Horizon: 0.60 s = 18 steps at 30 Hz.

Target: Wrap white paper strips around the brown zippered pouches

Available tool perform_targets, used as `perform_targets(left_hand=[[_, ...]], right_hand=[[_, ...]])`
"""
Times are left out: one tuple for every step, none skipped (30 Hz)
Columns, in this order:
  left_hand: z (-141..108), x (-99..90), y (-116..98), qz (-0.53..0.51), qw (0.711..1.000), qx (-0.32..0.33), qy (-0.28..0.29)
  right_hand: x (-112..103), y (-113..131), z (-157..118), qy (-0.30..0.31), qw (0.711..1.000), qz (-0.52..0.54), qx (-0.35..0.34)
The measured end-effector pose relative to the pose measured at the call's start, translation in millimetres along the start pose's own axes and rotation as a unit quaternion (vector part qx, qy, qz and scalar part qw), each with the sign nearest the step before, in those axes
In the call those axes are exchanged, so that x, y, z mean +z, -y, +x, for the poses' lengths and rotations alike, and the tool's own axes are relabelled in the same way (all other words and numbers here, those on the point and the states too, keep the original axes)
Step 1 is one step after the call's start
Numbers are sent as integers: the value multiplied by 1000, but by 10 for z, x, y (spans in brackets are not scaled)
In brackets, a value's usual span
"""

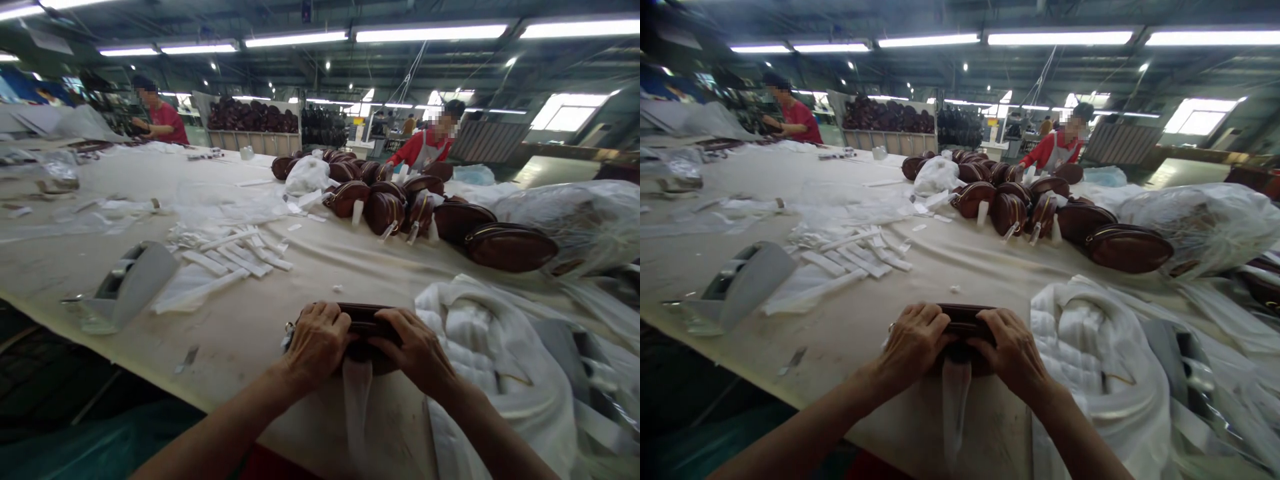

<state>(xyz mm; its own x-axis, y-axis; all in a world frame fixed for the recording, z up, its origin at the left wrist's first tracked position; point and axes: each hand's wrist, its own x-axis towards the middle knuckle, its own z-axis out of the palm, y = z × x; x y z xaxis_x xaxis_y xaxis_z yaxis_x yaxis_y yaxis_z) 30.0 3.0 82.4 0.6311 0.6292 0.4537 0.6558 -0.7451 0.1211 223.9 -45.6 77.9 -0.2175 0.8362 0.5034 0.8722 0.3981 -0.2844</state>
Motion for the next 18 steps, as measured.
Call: perform_targets(left_hand=[[2, -8, 18, -1, 1000, -6, -18], [5, -13, 35, -1, 999, -7, -37], [9, -16, 51, -2, 999, -3, -48], [14, -13, 69, -9, 999, 7, -50], [18, -4, 87, -21, 999, 19, -40], [21, 9, 107, -36, 999, 28, -21], [23, 26, 127, -52, 998, 34, 0], [23, 43, 146, -68, 997, 36, 15], [22, 59, 165, -82, 996, 33, 19], [20, 69, 183, -93, 995, 25, 8], [17, 72, 199, -101, 995, 16, -13], [12, 66, 215, -108, 993, 11, -40], [4, 53, 229, -111, 991, 10, -67], [-8, 35, 243, -111, 989, 17, -91], [-26, 15, 255, -108, 988, 32, -107], [-49, -2, 264, -103, 987, 50, -114], [-76, -12, 271, -98, 986, 67, -114], [-104, -13, 274, -92, 987, 80, -110]], right_hand=[[-16, -28, 2, -4, 1000, 3, 8], [-32, -55, 8, -12, 1000, -6, 12], [-44, -82, 18, -18, 999, -24, 10], [-49, -108, 31, -23, 999, -43, 2], [-46, -133, 47, -23, 998, -57, -9], [-35, -156, 65, -18, 998, -59, -14], [-20, -176, 84, -5, 999, -50, -10], [-2, -191, 102, 9, 999, -34, 1], [11, -199, 119, 23, 1000, -18, 12], [16, -197, 137, 35, 999, -5, 18], [10, -183, 154, 45, 999, 3, 14], [-7, -157, 171, 49, 999, 5, -2], [-31, -119, 186, 45, 999, 3, -25], [-58, -73, 200, 35, 998, -3, -49], [-80, -22, 210, 20, 997, -11, -70], [-91, 28, 214, 2, 996, -20, -86], [-86, 69, 211, -16, 995, -28, -97], [-64, 98, 202, -32, 993, -34, -107]])
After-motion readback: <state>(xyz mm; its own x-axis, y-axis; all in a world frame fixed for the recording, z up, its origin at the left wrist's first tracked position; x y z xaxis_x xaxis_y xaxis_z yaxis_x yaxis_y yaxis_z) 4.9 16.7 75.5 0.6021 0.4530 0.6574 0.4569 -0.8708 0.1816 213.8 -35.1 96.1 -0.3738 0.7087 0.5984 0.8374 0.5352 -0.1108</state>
